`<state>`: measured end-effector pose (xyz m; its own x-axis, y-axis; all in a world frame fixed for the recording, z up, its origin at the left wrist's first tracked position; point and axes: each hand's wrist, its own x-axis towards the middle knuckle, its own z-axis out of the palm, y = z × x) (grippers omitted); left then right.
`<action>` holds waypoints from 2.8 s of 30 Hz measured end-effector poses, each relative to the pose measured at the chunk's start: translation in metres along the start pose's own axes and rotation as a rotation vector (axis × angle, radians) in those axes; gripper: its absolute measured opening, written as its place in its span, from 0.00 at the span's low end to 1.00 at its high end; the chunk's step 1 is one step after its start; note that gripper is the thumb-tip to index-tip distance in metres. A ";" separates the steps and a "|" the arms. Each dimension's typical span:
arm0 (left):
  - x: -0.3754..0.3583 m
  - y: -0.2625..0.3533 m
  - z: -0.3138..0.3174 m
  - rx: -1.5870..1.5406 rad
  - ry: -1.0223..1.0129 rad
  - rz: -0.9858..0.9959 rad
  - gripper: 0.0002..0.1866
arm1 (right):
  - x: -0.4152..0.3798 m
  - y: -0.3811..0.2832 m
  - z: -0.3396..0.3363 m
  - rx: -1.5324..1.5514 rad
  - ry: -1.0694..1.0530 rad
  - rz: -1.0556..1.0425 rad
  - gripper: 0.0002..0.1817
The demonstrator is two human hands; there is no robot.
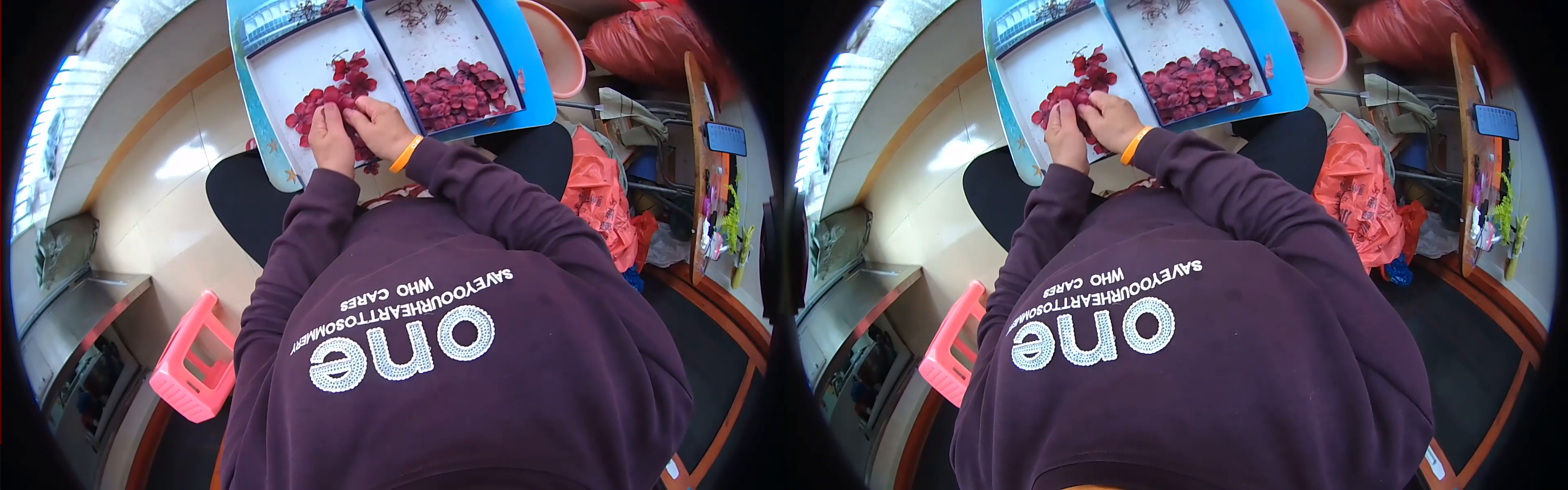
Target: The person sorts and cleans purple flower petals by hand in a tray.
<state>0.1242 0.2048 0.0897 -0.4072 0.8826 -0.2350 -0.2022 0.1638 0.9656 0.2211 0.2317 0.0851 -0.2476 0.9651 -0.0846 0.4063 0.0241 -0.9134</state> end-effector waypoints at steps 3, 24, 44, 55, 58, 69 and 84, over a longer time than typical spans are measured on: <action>0.001 -0.004 0.001 -0.056 -0.012 0.000 0.07 | 0.001 -0.001 -0.003 -0.047 0.045 -0.010 0.16; 0.012 -0.025 0.011 0.001 0.039 -0.162 0.11 | 0.008 0.008 -0.006 0.071 0.034 0.118 0.17; 0.014 -0.024 0.000 0.063 0.109 -0.036 0.14 | 0.005 0.005 0.001 0.079 -0.028 -0.003 0.10; 0.010 -0.015 0.005 0.013 0.156 -0.118 0.14 | 0.007 0.004 0.001 0.195 -0.058 0.051 0.10; 0.009 -0.014 0.003 0.080 0.148 -0.136 0.14 | 0.006 0.007 0.001 0.154 -0.035 0.011 0.10; 0.010 -0.017 0.002 -0.121 0.099 -0.058 0.07 | 0.011 0.012 0.000 0.181 0.035 -0.083 0.07; 0.015 -0.020 0.008 0.169 0.018 0.089 0.10 | 0.020 0.009 -0.003 0.164 0.035 0.141 0.09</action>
<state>0.1295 0.2179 0.0678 -0.4333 0.8889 -0.1485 -0.0133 0.1585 0.9873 0.2221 0.2523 0.0759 -0.1665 0.9645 -0.2049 0.2860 -0.1517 -0.9462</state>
